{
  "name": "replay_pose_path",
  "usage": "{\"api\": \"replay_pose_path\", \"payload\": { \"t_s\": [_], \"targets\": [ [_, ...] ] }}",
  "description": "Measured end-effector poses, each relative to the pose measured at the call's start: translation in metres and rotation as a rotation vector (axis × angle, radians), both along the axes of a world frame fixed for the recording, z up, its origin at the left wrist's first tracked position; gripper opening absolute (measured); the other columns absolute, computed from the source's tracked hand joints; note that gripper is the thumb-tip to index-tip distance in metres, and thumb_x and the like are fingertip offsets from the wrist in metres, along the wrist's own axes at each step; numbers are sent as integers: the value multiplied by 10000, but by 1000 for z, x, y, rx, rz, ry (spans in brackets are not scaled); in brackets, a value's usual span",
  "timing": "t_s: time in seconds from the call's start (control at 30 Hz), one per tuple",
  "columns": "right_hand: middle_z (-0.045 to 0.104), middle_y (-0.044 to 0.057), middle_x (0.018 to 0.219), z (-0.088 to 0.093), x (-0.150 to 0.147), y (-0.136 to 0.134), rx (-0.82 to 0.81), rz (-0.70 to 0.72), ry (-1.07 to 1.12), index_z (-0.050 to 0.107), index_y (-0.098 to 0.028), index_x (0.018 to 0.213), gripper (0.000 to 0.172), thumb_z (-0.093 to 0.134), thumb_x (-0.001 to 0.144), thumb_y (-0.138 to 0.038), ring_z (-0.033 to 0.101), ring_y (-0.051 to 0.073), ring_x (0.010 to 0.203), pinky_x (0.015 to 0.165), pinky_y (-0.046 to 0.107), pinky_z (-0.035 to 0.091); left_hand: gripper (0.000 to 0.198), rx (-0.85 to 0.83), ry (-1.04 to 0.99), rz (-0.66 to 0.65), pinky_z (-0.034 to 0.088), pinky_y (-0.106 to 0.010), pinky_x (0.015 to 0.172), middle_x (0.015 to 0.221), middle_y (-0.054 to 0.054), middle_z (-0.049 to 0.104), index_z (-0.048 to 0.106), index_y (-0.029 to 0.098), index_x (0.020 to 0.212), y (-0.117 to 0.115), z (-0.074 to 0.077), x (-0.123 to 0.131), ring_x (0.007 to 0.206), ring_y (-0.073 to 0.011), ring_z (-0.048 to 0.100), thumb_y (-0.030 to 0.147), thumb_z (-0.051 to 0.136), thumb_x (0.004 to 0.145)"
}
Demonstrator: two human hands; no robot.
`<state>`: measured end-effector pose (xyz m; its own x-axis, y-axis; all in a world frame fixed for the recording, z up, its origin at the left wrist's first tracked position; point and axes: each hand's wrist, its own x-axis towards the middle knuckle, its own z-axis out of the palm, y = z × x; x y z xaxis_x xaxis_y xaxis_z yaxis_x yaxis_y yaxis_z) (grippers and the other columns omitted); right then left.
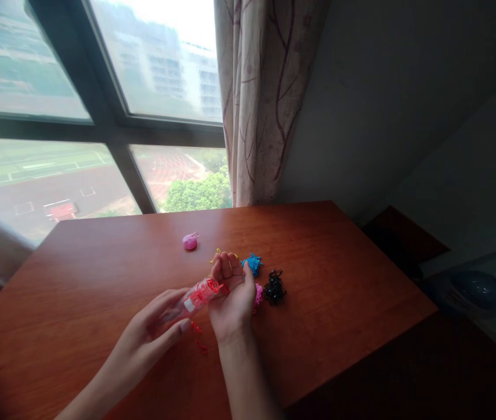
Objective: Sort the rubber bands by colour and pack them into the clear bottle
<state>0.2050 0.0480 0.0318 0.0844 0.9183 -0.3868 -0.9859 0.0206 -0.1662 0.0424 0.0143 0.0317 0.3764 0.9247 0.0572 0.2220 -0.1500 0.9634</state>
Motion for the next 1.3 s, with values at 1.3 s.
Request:
{"api": "replay_pose_path", "payload": {
  "t_s": [1.3],
  "targets": [
    [570, 71, 1215, 20, 12, -63, 525, 754, -2222, 593, -235, 1189, 477, 588, 748, -53, 556, 233, 1112, 956, 353, 468, 488, -253, -380, 258, 536, -336, 933, 1150, -83, 724, 659, 193, 1152, 6, 1, -6, 1092, -270, 654, 347, 801, 711]
  ]
}}
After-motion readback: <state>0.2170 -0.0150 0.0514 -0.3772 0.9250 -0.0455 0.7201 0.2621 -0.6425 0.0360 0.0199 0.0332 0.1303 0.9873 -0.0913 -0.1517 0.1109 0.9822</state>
